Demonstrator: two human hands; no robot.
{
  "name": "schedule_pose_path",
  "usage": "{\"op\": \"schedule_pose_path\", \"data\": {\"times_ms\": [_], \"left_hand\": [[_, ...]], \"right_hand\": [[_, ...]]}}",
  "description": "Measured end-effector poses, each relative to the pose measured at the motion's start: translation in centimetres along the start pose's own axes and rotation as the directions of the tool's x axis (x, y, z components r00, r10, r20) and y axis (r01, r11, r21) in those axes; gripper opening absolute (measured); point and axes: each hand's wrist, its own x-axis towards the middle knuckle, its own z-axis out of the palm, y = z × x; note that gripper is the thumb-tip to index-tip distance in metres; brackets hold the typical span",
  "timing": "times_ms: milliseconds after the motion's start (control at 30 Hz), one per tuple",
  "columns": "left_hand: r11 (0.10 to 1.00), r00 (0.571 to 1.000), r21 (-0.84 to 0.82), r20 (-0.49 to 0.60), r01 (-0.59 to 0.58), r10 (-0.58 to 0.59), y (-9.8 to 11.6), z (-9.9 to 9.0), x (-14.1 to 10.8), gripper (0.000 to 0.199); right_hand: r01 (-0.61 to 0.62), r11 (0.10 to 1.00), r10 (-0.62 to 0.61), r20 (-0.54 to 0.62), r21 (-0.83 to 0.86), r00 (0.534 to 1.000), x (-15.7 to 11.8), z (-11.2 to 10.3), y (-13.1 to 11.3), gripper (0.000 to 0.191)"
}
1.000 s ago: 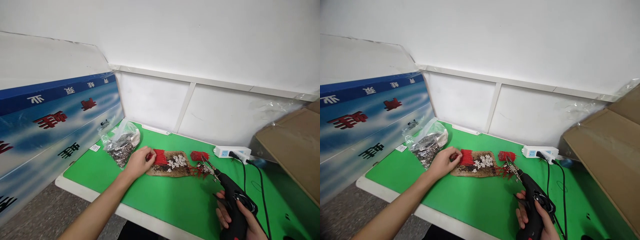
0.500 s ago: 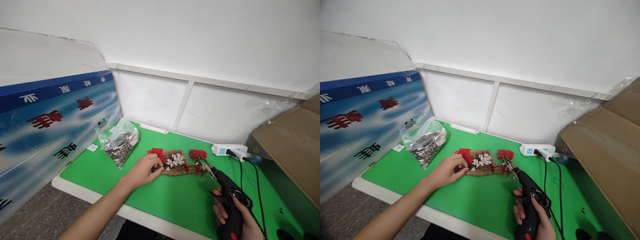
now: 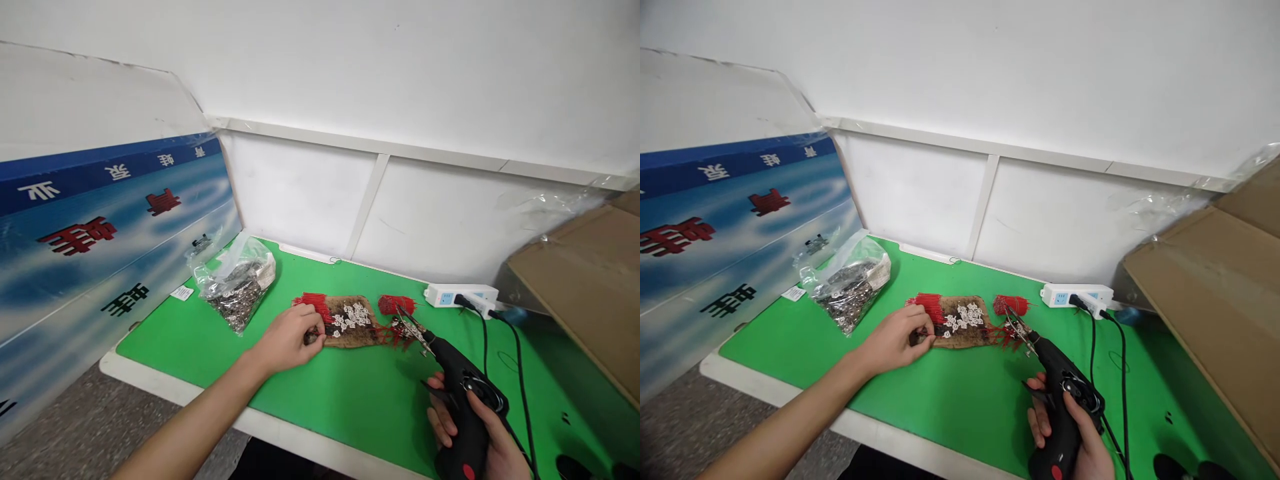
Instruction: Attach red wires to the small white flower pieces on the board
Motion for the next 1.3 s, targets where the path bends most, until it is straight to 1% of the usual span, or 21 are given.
{"op": "schedule_pose_path", "data": {"times_ms": [267,433,667,767,867,967,1300], "left_hand": [[1.0,1.0,0.017,0.011,-0.004,0.003,-0.08,0.04,0.13,0.007],[1.0,1.0,0.007,-0.004,-0.005,0.005,0.18,-0.26,0.02,0.007],[1.0,1.0,-0.001,0.0,-0.006,0.006,0.19,-0.5,-0.09,0.009],[1.0,1.0,-0.006,-0.019,-0.001,0.001,0.41,-0.45,-0.23,0.008],[0.999,0.998,-0.002,-0.056,0.037,-0.037,0.69,-0.23,-0.38,0.006],[0.998,0.995,0.007,-0.069,0.069,-0.068,0.69,0.0,-0.46,0.005],[0.997,0.996,-0.032,-0.057,0.066,-0.068,0.41,0.16,-0.54,0.005]], "right_hand": [[0.0,1.0,0.0,0.022,-0.011,1.0,0.08,-0.14,0.03,0.039],[0.013,1.0,-0.013,-0.01,-0.018,1.0,-0.01,-0.12,-0.07,0.038],[0.004,1.0,-0.004,-0.002,0.022,1.0,0.16,-0.24,0.08,0.04],[0.019,1.0,-0.018,0.015,-0.022,1.0,0.09,0.01,0.26,0.041],[0.036,0.995,-0.03,0.065,-0.096,0.997,0.07,-0.05,0.49,0.041],[0.043,0.986,-0.025,0.111,-0.16,0.994,0.23,-0.25,0.66,0.042],[0.044,0.984,-0.026,0.105,-0.173,0.994,0.17,-0.19,0.69,0.041]]}}
